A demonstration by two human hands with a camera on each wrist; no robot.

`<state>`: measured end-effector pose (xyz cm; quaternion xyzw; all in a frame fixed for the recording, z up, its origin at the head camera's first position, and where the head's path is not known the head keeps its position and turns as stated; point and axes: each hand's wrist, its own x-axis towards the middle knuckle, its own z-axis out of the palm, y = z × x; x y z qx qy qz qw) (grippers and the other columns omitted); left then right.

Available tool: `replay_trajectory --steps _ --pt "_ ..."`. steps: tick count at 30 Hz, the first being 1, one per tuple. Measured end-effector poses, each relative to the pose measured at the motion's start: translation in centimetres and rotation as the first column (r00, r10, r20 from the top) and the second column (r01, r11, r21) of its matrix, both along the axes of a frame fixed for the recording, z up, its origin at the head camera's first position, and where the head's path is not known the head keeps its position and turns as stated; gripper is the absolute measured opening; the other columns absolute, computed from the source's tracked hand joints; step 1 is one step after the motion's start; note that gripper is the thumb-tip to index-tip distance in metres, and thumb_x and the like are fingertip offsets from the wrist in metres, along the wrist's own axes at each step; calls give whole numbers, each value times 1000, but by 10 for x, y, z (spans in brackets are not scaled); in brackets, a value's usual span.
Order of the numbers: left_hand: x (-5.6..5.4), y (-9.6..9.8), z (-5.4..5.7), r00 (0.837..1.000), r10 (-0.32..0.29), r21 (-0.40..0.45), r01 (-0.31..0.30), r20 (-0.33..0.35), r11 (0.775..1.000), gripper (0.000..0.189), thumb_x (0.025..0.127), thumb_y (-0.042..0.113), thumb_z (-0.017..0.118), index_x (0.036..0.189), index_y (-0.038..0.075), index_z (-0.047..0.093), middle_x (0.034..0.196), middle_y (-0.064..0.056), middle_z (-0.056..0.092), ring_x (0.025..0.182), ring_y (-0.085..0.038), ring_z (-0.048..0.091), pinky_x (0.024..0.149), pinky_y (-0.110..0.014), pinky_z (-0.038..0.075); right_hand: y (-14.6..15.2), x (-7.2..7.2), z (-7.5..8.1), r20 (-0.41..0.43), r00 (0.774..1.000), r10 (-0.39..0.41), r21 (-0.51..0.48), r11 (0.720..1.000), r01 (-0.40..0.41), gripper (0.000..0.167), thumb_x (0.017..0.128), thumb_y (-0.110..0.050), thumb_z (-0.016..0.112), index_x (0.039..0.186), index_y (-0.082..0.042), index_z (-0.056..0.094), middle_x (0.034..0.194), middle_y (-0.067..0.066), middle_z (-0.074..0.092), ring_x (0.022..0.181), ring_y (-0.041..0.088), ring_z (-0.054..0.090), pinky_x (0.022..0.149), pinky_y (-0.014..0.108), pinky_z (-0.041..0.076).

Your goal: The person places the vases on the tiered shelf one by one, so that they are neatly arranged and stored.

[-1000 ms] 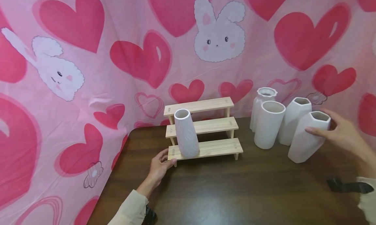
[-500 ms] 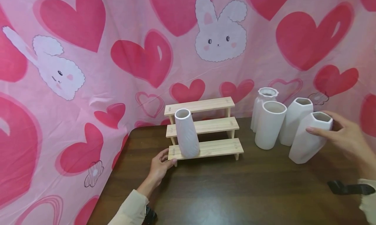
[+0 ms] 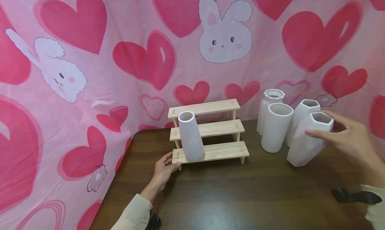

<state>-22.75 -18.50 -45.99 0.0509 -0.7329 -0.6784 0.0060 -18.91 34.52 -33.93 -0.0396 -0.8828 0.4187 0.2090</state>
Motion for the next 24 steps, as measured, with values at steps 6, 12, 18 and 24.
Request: replay_trajectory --steps 6,12,18,24 --pt "-2 -1 -1 1000 -2 -3 2 0 1000 59 85 -2 70 138 -5 45 113 -25 63 90 -17 66 79 -28 55 -17 1 9 -6 1000 6 -4 1000 -6 75 76 -32 83 142 -21 49 80 -41 52 71 -11 50 57 9 44" --pt "-2 -1 -1 1000 -2 -2 2 4 1000 59 85 -1 71 138 -5 45 115 -25 62 91 -17 66 80 -29 55 -33 0 14 -2 1000 17 29 999 -17 77 75 -35 83 142 -18 49 86 -32 51 74 -7 49 56 11 45" --pt "0 -1 1 1000 12 -19 -12 14 1000 59 85 -1 71 138 -3 46 115 -25 62 91 -18 66 80 -30 55 -50 -4 24 5 997 78 43 996 -78 77 77 -37 81 143 -17 47 102 -14 54 78 -6 50 57 13 47" --pt "1 0 0 1000 5 -8 -5 9 1000 59 85 0 70 138 -4 45 116 -26 61 93 -19 65 82 -32 55 -76 -10 36 -3 992 128 12 992 -128 74 76 -37 82 142 -20 50 109 -1 56 81 -3 53 60 17 50"
